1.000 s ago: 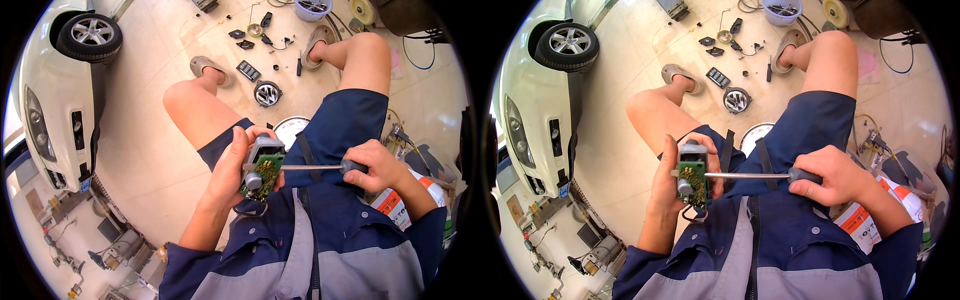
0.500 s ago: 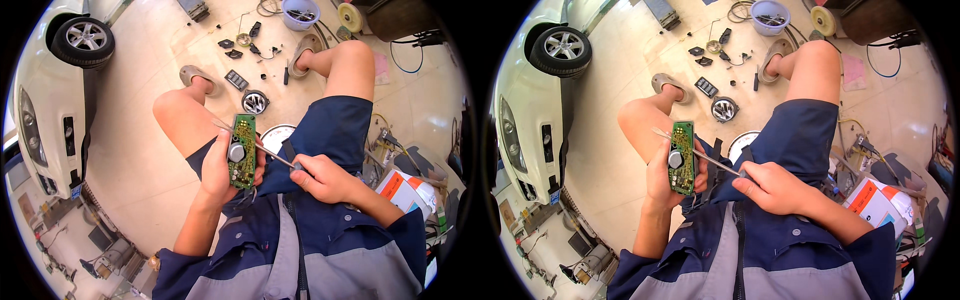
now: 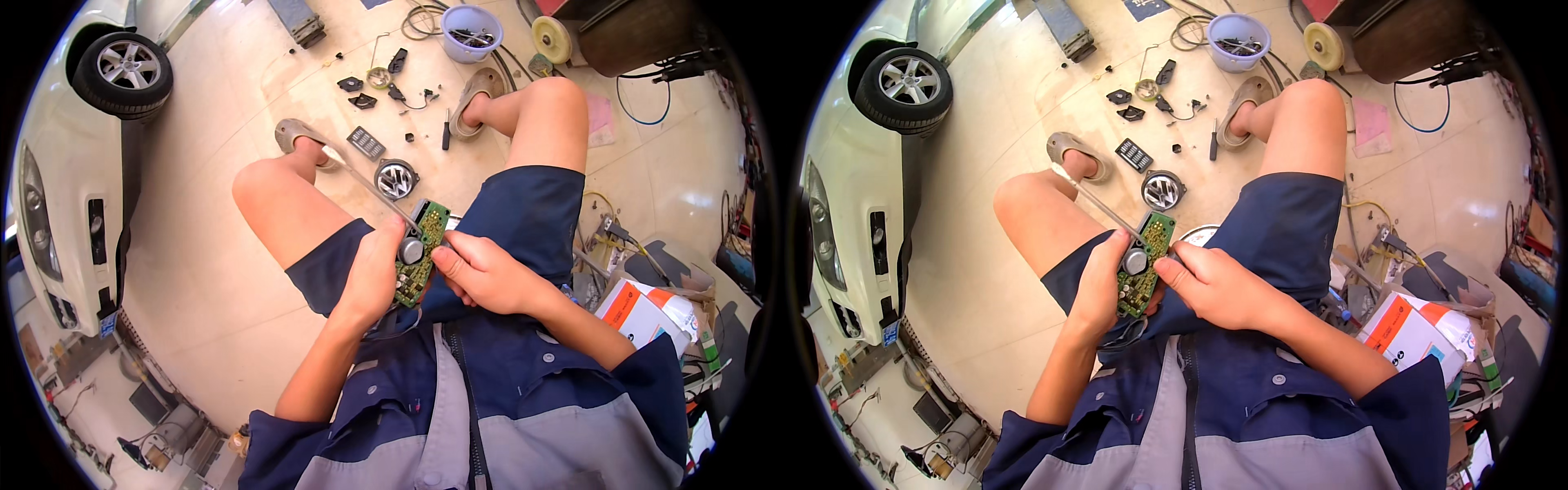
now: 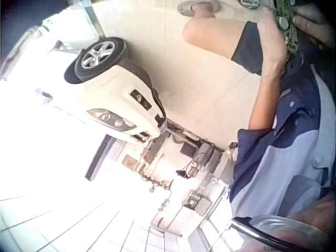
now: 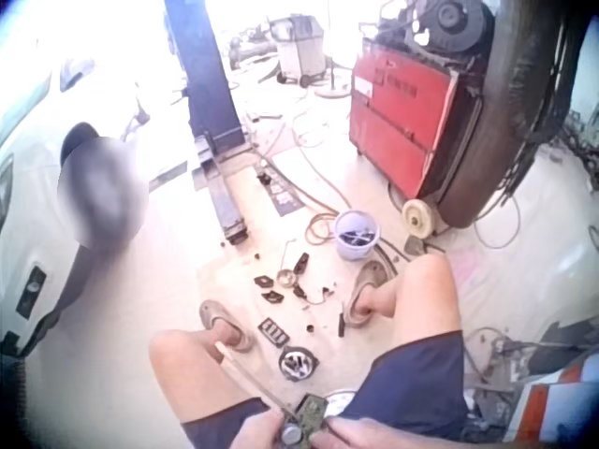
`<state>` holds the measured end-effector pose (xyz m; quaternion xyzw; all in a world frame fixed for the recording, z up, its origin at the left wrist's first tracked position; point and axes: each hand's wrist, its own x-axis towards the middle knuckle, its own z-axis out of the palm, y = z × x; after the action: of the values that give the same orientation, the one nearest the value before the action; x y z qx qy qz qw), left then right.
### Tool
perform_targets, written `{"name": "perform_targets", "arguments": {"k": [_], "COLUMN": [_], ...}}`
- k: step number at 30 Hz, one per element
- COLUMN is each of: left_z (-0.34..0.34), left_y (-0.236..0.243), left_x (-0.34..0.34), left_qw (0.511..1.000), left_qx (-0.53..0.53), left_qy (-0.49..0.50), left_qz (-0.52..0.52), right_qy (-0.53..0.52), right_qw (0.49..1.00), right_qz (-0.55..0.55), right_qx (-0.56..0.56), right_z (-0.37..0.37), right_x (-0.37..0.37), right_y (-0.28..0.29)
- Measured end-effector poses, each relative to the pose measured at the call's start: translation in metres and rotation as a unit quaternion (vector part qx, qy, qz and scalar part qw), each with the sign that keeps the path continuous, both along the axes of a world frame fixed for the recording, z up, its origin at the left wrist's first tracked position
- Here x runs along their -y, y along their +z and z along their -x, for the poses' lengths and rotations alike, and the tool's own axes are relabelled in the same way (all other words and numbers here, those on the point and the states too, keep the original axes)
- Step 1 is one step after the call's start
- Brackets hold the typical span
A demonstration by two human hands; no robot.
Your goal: The person disassembles an electronic component by removing screws with a screwdriver and prying the circuit board away from the metal housing by hand.
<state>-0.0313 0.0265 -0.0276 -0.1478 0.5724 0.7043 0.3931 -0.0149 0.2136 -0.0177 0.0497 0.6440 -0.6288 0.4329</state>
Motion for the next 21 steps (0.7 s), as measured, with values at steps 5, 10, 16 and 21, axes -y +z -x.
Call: {"name": "perform_targets", "arguments": {"k": [5,10,16,21], "left_z": [-0.001,0.003,0.007,0.0], "left_y": [0.006,0.006,0.007,-0.003], "left_x": [0.003,0.002,0.004,0.003], "left_qw": [1.0,0.998,0.999,0.999], "left_qx": [-0.02,-0.042,-0.024,-0.027], "left_qy": [-0.001,0.0,0.003,0.031], "left_qz": [0.009,0.038,0.023,0.026], "right_qy": [0.04,0.057,0.054,0.049], "right_qw": [0.997,0.995,0.995,0.997], "right_qz": [-0.031,-0.069,-0.081,-0.055], "right_qx": [-0.061,-0.047,-0.034,0.023], "right_z": [0.011,0.019,0.018,0.022], "right_x": [0.001,0.0,0.0,0.001], "right_y": [0.021,0.028,0.014,0.014]}}
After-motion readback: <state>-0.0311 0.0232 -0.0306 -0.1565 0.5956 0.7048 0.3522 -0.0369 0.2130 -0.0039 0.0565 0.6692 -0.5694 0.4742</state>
